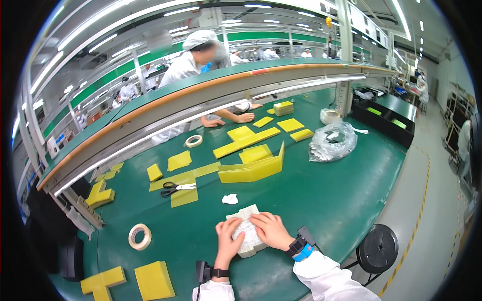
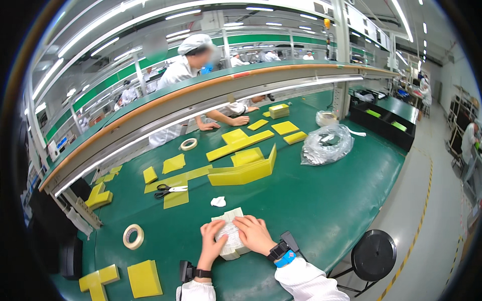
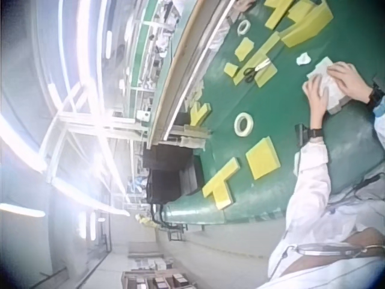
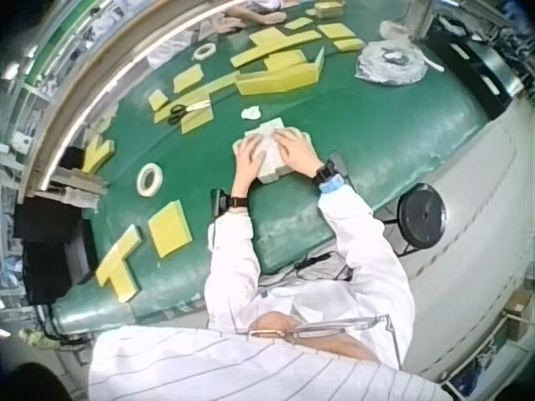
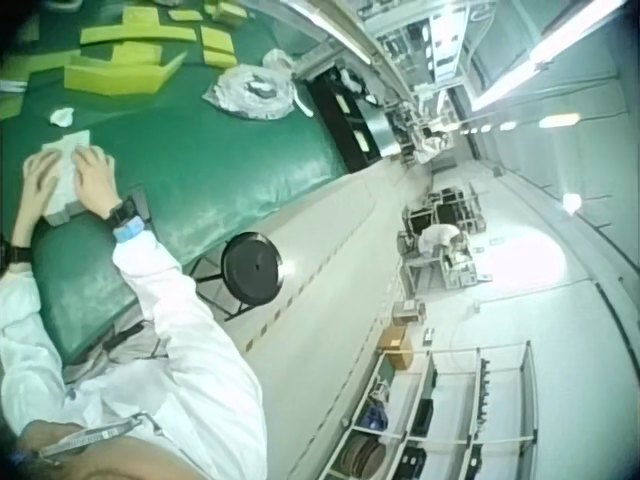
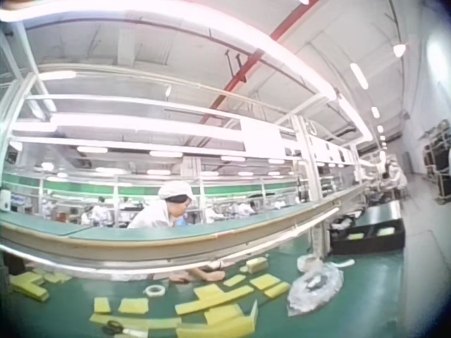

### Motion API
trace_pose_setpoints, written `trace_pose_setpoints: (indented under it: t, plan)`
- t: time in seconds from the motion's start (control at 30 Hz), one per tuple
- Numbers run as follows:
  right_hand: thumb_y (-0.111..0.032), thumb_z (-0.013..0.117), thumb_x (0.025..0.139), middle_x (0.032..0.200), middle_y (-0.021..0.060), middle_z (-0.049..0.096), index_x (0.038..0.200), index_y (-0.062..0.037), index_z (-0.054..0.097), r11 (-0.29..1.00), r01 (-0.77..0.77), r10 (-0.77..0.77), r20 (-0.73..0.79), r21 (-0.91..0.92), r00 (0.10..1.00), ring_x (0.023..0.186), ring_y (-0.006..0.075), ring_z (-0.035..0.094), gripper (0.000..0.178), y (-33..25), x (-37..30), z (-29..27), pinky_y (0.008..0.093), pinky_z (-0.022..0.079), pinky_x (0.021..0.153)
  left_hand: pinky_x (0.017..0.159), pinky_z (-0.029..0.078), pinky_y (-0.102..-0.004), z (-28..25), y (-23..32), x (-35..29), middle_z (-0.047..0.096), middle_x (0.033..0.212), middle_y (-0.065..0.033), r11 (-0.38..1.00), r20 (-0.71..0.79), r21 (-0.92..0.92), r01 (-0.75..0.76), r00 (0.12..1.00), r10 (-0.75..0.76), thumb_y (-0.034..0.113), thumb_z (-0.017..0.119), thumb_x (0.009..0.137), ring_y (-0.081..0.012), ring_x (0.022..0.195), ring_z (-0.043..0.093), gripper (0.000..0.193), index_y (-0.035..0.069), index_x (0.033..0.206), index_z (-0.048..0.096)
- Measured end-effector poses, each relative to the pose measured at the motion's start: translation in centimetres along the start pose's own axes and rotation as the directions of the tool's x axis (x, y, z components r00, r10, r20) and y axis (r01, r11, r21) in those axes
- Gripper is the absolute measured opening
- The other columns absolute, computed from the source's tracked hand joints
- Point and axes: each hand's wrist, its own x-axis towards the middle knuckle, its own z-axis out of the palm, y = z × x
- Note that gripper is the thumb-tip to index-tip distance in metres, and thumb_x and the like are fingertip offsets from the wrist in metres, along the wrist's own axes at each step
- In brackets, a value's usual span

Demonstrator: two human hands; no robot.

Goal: The recorder is assembling and organizing stacks of yellow components with labels, using scissors to trim labels.

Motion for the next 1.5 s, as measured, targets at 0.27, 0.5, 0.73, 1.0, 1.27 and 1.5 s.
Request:
trace_pose_setpoints:
  t: [0.27,0.5,0.73,1.0,1.27,1.5]
  plan:
    - [-0.015,0.056,0.076,0.088,0.0092,0.053,0.097,-0.0059,0.059,0.971,0.097,-0.088,0.051,-0.219,0.995,0.093,0.0263,0.051,0.023,-1.1,4.2,1.8,0.0444,0.037,0.08,0.098,0.032,-0.0395,0.5,-0.7,-0.1,0.047,0.122,-0.0142,0.997,0.032,-0.009,0.077,0.997,-0.077,0.012,0.061,0.077,-0.0328,0.112,0.041,0.042,0.004,0.117,0.051]
    - [-0.017,0.056,0.077,0.081,0.0108,0.056,0.084,-0.0053,0.054,0.956,0.016,-0.006,0.035,-0.293,0.999,0.085,0.0295,0.052,0.014,-1.4,4.9,3.3,0.0423,0.038,0.072,0.096,0.03,-0.037,1.7,-2.5,-1.5,0.048,0.127,-0.0128,0.922,-0.084,-0.354,0.156,0.977,-0.197,0.011,0.049,0.087,-0.0288,0.112,0.043,0.022,0.007,0.108,0.056]
    - [-0.019,0.057,0.078,0.079,0.0138,0.059,0.076,-0.0028,0.056,0.981,0.003,0.007,0.048,-0.191,0.999,0.081,0.0315,0.055,0.016,-0.8,5.4,3.0,0.042,0.04,0.071,0.097,0.031,-0.0368,1.7,-3.2,-0.7,0.05,0.125,-0.0133,0.943,-0.099,-0.314,0.114,0.984,-0.151,0.012,0.043,0.09,-0.029,0.113,0.045,0.023,0.006,0.108,0.057]
    - [-0.008,0.061,0.081,0.071,0.0089,0.055,0.074,0.0001,0.057,0.905,0.036,0.041,-0.17,0.425,0.985,0.069,0.0201,0.052,0.012,-6.3,6.8,-8.9,0.031,0.042,0.062,0.1,0.031,-0.0376,1.3,-3.2,-0.9,0.05,0.122,-0.0141,0.918,-0.076,-0.359,0.165,0.976,-0.205,0.011,0.042,0.09,-0.0289,0.116,0.044,0.021,0.003,0.102,0.059]
    - [-0.046,0.042,0.093,0.095,0.0055,0.046,0.068,-0.0148,0.053,0.389,0.622,-0.008,-0.673,0.679,0.74,0.097,0.0264,0.044,0.042,-12.4,0.0,-18.8,0.0468,0.039,0.085,0.102,0.03,-0.0362,0.5,-2.7,-0.7,0.049,0.124,-0.0161,0.919,-0.052,-0.344,0.191,0.974,-0.222,0.012,0.043,0.09,-0.0285,0.119,0.044,0.021,0.0,0.099,0.058]
    - [-0.065,0.025,0.09,0.113,0.0257,0.052,0.088,-0.0042,0.067,0.021,0.661,-0.385,-0.604,0.75,0.698,0.086,0.0264,0.058,0.074,-11.3,2.8,-15.6,0.0392,0.043,0.061,0.102,0.029,-0.0357,0.5,-2.9,0.0,0.048,0.126,-0.0135,0.902,-0.026,-0.339,0.268,0.956,-0.293,0.015,0.042,0.093,-0.0263,0.119,0.043,0.022,0.002,0.101,0.057]
